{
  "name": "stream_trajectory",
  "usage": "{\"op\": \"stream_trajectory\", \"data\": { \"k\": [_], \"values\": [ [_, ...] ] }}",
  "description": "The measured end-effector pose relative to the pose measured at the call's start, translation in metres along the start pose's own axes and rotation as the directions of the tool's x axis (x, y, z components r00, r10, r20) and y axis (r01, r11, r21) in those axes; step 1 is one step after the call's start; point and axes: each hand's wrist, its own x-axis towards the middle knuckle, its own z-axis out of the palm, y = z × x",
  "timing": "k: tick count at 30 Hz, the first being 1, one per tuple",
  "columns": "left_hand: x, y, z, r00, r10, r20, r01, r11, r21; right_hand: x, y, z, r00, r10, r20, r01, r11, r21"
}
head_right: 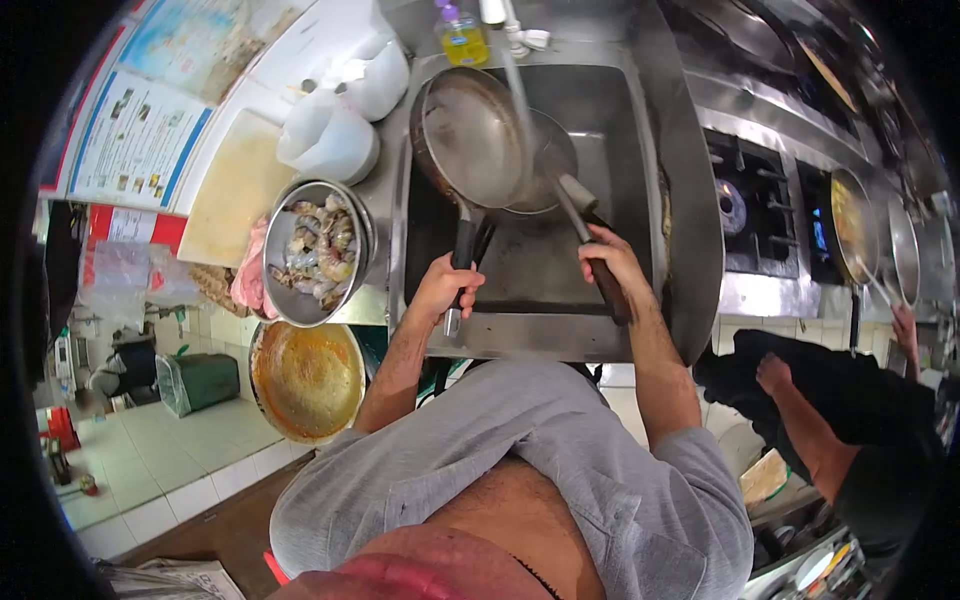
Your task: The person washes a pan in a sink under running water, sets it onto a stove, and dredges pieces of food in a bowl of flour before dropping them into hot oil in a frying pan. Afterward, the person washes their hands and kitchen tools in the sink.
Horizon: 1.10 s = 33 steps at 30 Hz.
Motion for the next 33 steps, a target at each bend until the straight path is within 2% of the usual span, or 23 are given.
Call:
{"op": "stream_trajectory", "data": {
  "k": [2, 3, 4, 6, 7, 8, 9, 12, 13, 14, 15, 17, 19, 20, 21, 22, 23, 24, 26, 29, 30, 32, 33],
  "values": [
    [0.007, 0.008, -0.003, 0.994, -0.038, 0.106, 0.049, 0.994, -0.103, 0.029, 0.021, -0.022, 0.999, 0.038, 0.035, -0.032, 0.987, -0.155],
    [0.012, 0.007, -0.005, 0.988, -0.053, 0.146, 0.076, 0.984, -0.160, 0.040, 0.029, -0.036, 0.988, -0.153, -0.005, 0.111, 0.743, -0.660],
    [0.015, 0.007, -0.006, 0.986, -0.067, 0.155, 0.098, 0.975, -0.201, 0.050, 0.024, -0.032, 0.937, -0.342, 0.070, 0.161, 0.247, -0.956],
    [0.031, -0.003, -0.012, 0.955, -0.087, 0.283, 0.188, 0.918, -0.350, 0.065, -0.001, -0.019, 0.817, -0.574, 0.057, 0.215, 0.212, -0.953],
    [0.041, -0.012, -0.014, 0.937, -0.082, 0.339, 0.224, 0.887, -0.405, 0.063, -0.031, 0.005, 0.890, -0.456, -0.021, 0.242, 0.510, -0.825],
    [0.053, -0.020, -0.016, 0.915, -0.071, 0.398, 0.262, 0.853, -0.451, 0.079, -0.039, 0.015, 0.867, -0.498, -0.004, 0.346, 0.607, -0.716],
    [0.065, -0.028, -0.017, 0.905, -0.061, 0.420, 0.276, 0.836, -0.473, 0.087, -0.054, 0.036, 0.832, -0.554, 0.022, 0.447, 0.647, -0.618],
    [0.108, -0.052, -0.025, 0.847, -0.036, 0.531, 0.384, 0.733, -0.562, 0.142, -0.083, 0.051, 0.868, -0.497, 0.013, 0.432, 0.739, -0.517],
    [0.102, -0.038, -0.021, 0.877, -0.128, 0.463, 0.392, 0.749, -0.535, 0.154, -0.091, 0.048, 0.862, -0.507, 0.001, 0.438, 0.745, -0.503],
    [0.113, -0.049, -0.030, 0.819, -0.078, 0.568, 0.451, 0.700, -0.554, 0.180, -0.093, 0.031, 0.831, -0.551, -0.074, 0.401, 0.686, -0.607],
    [0.113, -0.046, -0.030, 0.846, -0.072, 0.528, 0.404, 0.733, -0.548, 0.205, -0.089, 0.012, 0.787, -0.603, -0.131, 0.360, 0.621, -0.697],
    [0.107, -0.047, -0.037, 0.869, -0.083, 0.488, 0.372, 0.760, -0.533, 0.213, -0.074, -0.020, 0.731, -0.649, -0.210, 0.039, 0.347, -0.937],
    [0.110, -0.049, -0.046, 0.865, -0.039, 0.501, 0.349, 0.764, -0.543, 0.238, -0.034, -0.074, 0.925, -0.296, -0.238, -0.240, 0.031, -0.970],
    [0.106, -0.042, -0.045, 0.862, -0.048, 0.505, 0.356, 0.765, -0.536, 0.250, -0.001, -0.102, 0.963, -0.151, -0.222, -0.212, 0.082, -0.974],
    [0.098, -0.030, -0.041, 0.918, -0.123, 0.377, 0.280, 0.874, -0.397, 0.253, 0.025, -0.120, 0.981, -0.003, -0.194, -0.192, 0.138, -0.972],
    [0.095, -0.024, -0.038, 0.958, -0.164, 0.236, 0.218, 0.949, -0.227, 0.230, 0.030, -0.102, 0.972, -0.034, -0.233, -0.213, 0.296, -0.931],
    [0.101, -0.023, -0.040, 0.950, -0.204, 0.237, 0.229, 0.970, -0.080, 0.222, 0.036, -0.095, 0.965, -0.042, -0.259, -0.225, 0.372, -0.900],
    [0.102, -0.022, -0.038, 0.947, -0.214, 0.240, 0.238, 0.968, -0.079, 0.215, 0.042, -0.088, 0.957, -0.050, -0.284, -0.233, 0.447, -0.864],
    [0.102, -0.013, -0.031, 0.967, -0.240, 0.083, 0.225, 0.961, 0.160, 0.242, 0.066, -0.100, 0.906, -0.148, -0.396, -0.246, 0.578, -0.778],
    [0.103, -0.021, -0.020, 0.989, -0.144, 0.040, 0.134, 0.974, 0.184, 0.261, 0.072, -0.121, 0.885, -0.305, -0.353, -0.174, 0.486, -0.857],
    [0.106, -0.022, -0.021, 0.996, -0.085, 0.031, 0.078, 0.982, 0.173, 0.254, 0.060, -0.113, 0.882, -0.312, -0.352, -0.166, 0.495, -0.853],
    [0.105, -0.013, -0.026, 0.996, -0.079, 0.038, 0.072, 0.985, 0.155, 0.203, 0.011, -0.085, 0.868, -0.443, -0.224, -0.084, 0.314, -0.946],
    [0.102, -0.009, -0.027, 0.996, -0.080, 0.046, 0.073, 0.990, 0.124, 0.176, -0.013, -0.068, 0.864, -0.444, -0.236, -0.096, 0.316, -0.944]
  ]
}}
